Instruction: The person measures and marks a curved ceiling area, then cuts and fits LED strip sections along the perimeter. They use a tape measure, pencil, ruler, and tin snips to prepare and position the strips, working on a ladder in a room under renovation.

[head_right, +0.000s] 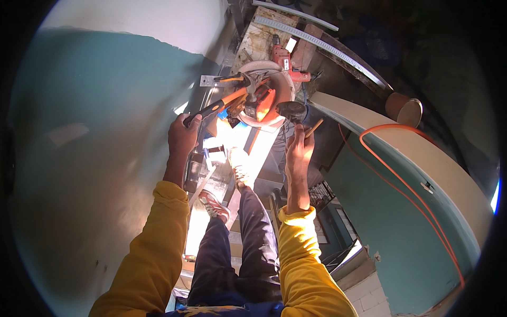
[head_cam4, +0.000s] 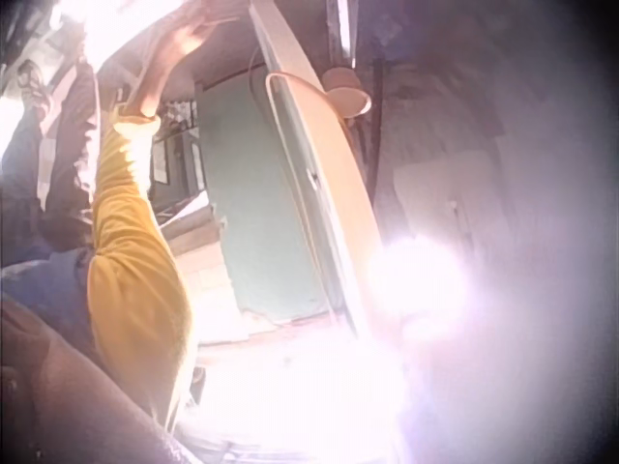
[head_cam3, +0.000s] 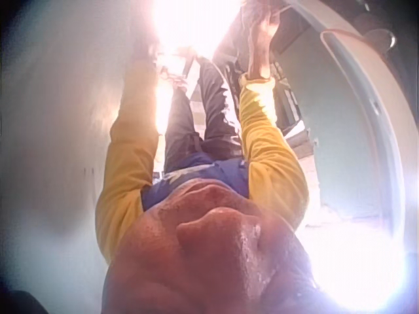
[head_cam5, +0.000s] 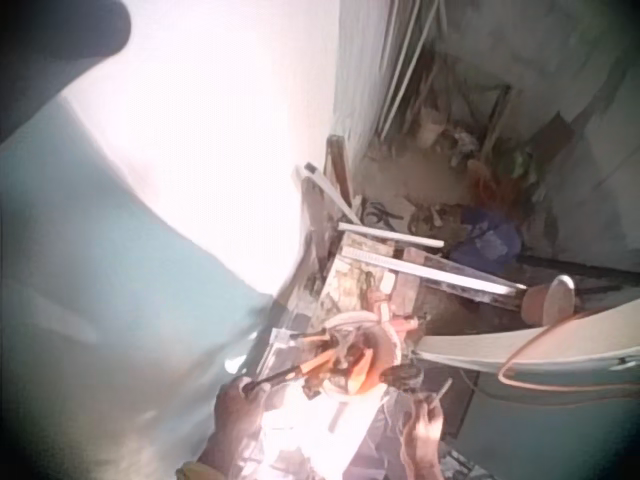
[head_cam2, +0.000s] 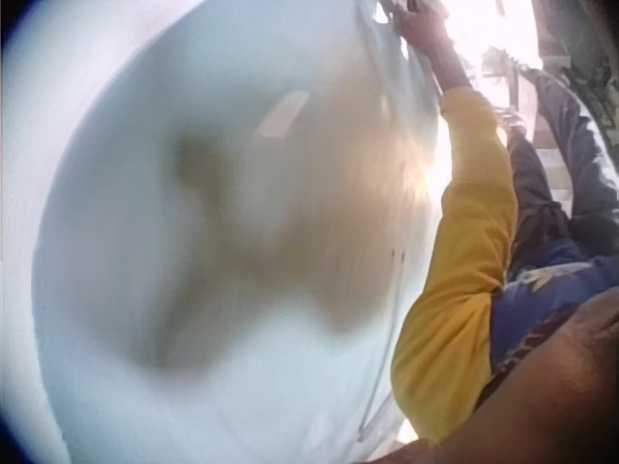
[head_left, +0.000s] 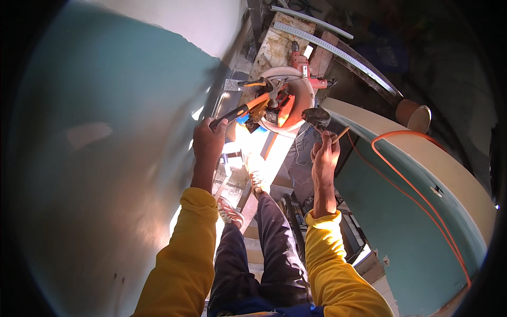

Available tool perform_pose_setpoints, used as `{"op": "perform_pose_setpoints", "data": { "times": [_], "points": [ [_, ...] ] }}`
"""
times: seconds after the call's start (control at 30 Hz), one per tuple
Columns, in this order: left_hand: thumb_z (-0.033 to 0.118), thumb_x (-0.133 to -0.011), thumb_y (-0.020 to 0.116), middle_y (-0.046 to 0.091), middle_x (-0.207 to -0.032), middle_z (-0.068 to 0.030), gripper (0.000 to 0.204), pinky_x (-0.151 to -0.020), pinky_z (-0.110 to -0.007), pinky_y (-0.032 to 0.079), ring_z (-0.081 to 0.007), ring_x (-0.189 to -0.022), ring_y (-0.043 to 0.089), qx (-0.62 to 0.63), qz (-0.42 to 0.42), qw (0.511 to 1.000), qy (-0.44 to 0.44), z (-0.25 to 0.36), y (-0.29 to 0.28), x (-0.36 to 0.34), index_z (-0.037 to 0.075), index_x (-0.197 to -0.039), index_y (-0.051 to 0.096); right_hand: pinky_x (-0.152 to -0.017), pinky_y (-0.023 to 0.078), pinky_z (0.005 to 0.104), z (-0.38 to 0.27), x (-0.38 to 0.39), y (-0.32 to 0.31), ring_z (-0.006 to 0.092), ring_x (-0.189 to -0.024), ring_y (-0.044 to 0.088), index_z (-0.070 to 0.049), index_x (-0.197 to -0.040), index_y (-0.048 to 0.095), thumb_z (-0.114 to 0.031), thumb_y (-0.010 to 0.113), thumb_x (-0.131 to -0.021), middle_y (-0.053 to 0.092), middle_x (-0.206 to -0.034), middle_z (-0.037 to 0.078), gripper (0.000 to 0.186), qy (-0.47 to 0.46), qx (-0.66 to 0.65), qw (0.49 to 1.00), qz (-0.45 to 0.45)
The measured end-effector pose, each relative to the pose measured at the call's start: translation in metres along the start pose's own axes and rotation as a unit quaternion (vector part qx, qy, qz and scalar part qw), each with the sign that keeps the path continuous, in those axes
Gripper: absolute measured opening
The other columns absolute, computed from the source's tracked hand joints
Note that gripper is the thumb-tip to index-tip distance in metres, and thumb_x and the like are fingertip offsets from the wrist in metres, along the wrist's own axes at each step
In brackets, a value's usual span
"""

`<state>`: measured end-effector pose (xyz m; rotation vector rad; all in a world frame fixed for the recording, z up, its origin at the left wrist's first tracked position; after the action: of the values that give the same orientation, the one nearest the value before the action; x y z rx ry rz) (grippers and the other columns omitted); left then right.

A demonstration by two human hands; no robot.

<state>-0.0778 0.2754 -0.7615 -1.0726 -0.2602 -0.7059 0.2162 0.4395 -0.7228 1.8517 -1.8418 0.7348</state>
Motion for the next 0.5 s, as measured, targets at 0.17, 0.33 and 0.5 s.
{"op": "perform_pose_setpoints", "data": {
  "times": [0.17, 0.33, 0.5],
  "points": [
    [0.027, -0.098, 0.07, 0.055, -0.131, -0.0217, 0.048, -0.07, -0.034, 0.065, -0.0257, -0.088, 0.071, 0.233, -0.078, 0.96, -0.133, -0.016, -0.006, -0.005, 0.007, -0.139, 0.055, -0.041, 0.023, 0.0218, -0.019, 0.056, -0.025, 0.0019, -0.046, 0.03, -0.011, -0.1, 0.055, -0.027, 0.056, -0.107, 0.039, -0.067, -0.008, 0.018, -0.042, 0.035, 0.998, -0.021],
    [0.027, -0.104, 0.064, 0.063, -0.132, -0.0117, 0.049, -0.083, -0.037, 0.057, -0.0237, -0.104, 0.07, 0.261, -0.098, 0.951, -0.135, -0.038, -0.007, 0.006, 0.003, -0.145, 0.049, -0.044, 0.024, 0.0196, -0.043, 0.102, -0.026, 0.0005, -0.049, 0.03, -0.009, -0.102, 0.056, -0.027, 0.053, -0.108, 0.038, -0.069, -0.008, 0.019, -0.069, 0.065, 0.993, -0.072],
    [0.038, -0.099, 0.066, 0.07, -0.12, -0.0219, 0.047, -0.1, -0.047, 0.05, -0.0377, -0.115, 0.066, 0.156, 0.007, 0.986, 0.049, -0.018, 0.018, 0.047, 0.001, -0.127, 0.065, -0.044, 0.025, 0.0208, -0.054, 0.138, -0.028, 0.0009, -0.05, 0.031, -0.009, -0.098, 0.052, -0.024, 0.056, -0.107, 0.041, -0.071, -0.007, 0.018, -0.07, 0.076, 0.991, -0.09]
  ]
}}
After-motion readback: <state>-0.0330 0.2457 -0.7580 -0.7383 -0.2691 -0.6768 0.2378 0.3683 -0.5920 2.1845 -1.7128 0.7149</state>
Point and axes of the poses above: each hand's wrist, its own x-axis away from the middle knuckle, its own y-axis out of the palm, z = x × y, the point moved 4 cm from there along -x, towards the middle knuckle
